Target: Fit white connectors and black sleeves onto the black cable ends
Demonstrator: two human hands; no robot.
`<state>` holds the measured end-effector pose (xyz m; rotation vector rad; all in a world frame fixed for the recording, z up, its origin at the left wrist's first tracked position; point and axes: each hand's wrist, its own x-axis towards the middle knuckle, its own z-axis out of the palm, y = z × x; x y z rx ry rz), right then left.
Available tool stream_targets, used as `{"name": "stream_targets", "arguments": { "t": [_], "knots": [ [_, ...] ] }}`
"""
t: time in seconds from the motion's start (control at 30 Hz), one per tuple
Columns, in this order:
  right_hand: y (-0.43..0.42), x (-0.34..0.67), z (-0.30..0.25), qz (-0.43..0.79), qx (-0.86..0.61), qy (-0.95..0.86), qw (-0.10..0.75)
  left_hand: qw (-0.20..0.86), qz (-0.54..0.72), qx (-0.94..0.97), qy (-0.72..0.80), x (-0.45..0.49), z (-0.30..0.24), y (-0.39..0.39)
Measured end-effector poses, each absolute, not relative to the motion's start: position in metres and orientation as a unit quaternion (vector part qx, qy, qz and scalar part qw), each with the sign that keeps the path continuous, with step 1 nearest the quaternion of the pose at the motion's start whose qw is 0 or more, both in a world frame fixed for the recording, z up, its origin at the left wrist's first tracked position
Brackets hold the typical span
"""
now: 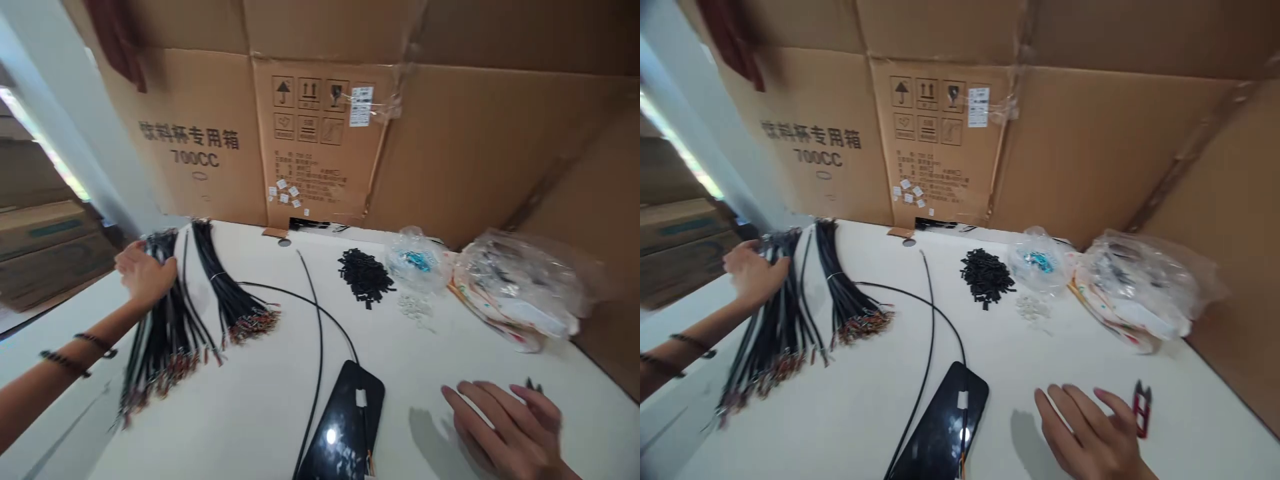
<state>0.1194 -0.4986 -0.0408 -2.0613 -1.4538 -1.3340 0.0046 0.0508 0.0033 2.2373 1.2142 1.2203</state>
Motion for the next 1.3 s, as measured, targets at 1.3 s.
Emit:
{"name": "stream_targets", "arguments": {
  "t": [1.3],
  "knots": [
    [-0.459,0.091,-0.067,-0.021,-0.713,-0.668,0.213,0.047,0.118,0.989,-0.071,0.095,-0.022,-0.183]
  ]
}}
